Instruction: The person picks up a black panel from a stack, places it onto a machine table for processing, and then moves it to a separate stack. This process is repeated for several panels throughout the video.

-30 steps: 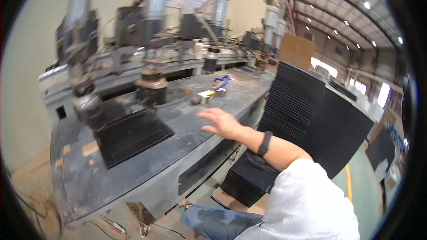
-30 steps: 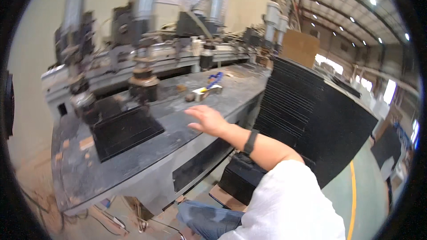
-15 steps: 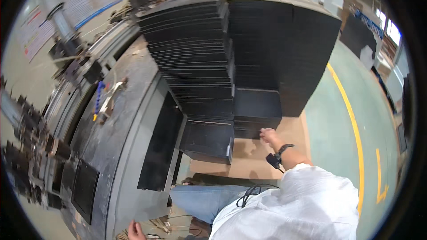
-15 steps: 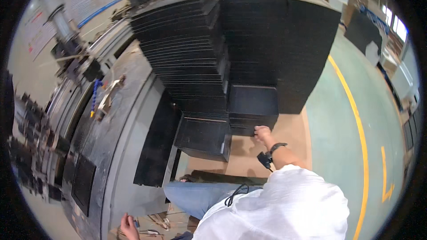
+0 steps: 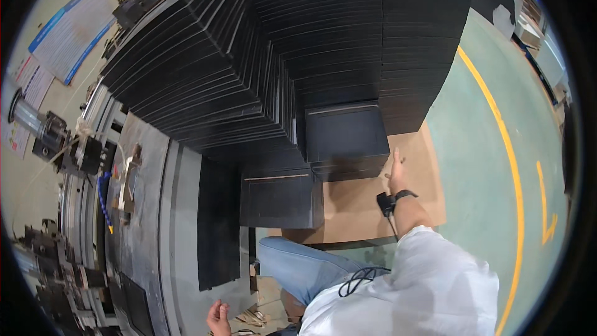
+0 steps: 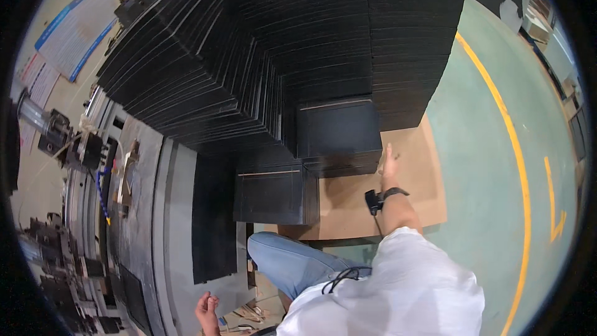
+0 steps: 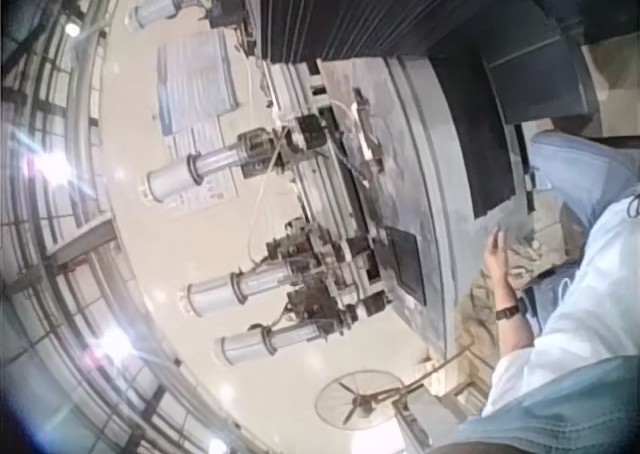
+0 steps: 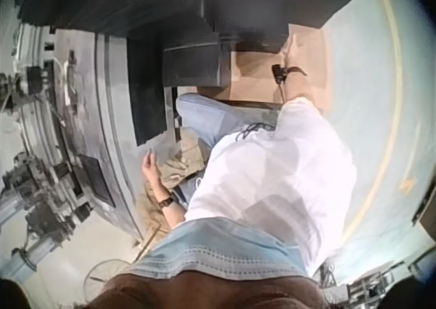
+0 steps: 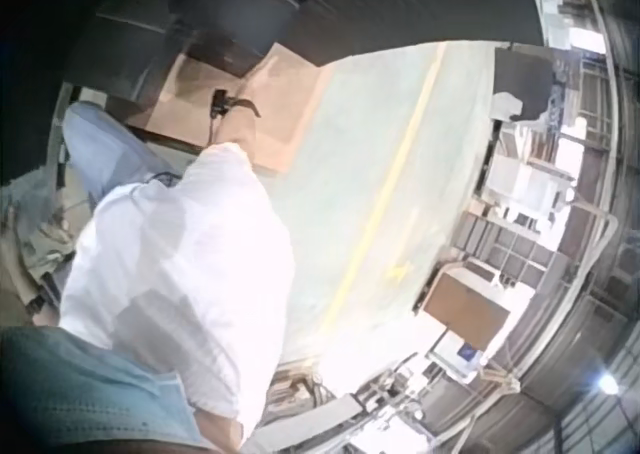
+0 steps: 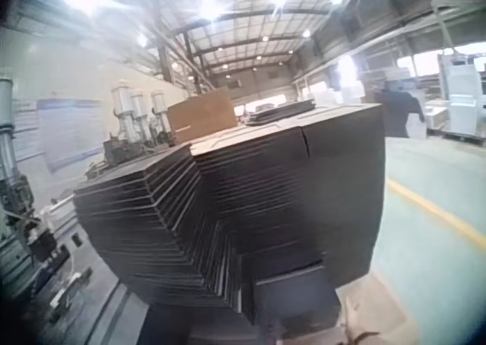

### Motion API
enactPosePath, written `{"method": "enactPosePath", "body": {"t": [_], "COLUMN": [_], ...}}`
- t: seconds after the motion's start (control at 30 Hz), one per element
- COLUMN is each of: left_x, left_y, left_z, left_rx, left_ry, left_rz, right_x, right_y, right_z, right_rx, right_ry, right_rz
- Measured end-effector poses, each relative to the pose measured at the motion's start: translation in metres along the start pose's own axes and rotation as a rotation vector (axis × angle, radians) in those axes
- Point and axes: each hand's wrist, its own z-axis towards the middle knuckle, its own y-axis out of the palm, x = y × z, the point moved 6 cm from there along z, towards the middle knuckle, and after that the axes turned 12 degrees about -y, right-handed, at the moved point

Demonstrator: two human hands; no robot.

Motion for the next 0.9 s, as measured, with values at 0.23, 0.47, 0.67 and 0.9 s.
{"method": "enactPosePath", "body": {"t": [0.23,0.47,0.67,0.9], "left_x": [0.091,0.089,0.123,0.138], "left_y": [0.098,0.155,0.179,0.2], "left_z": [0.052,0.095,0.143,0.246], "left_rx": [-0.151,-0.298,-0.364,-0.316], "left_ry": [-0.102,-0.039,0.016,-0.022], "left_rz": [-0.02,0.054,0.055,-0.042], "right_x": [-0.037,-0.014,0.008,-0.013], "right_y": [0.032,-0.003,-0.003,0.003], "right_z": [-0.003,-0.065,-0.011,0.03], "right_rx": [-0.505,-0.22,-0.334,-0.226], "right_ry": [-0.127,0.02,0.125,0.074], "right_rz": [-0.172,-0.116,0.381,0.417]}}
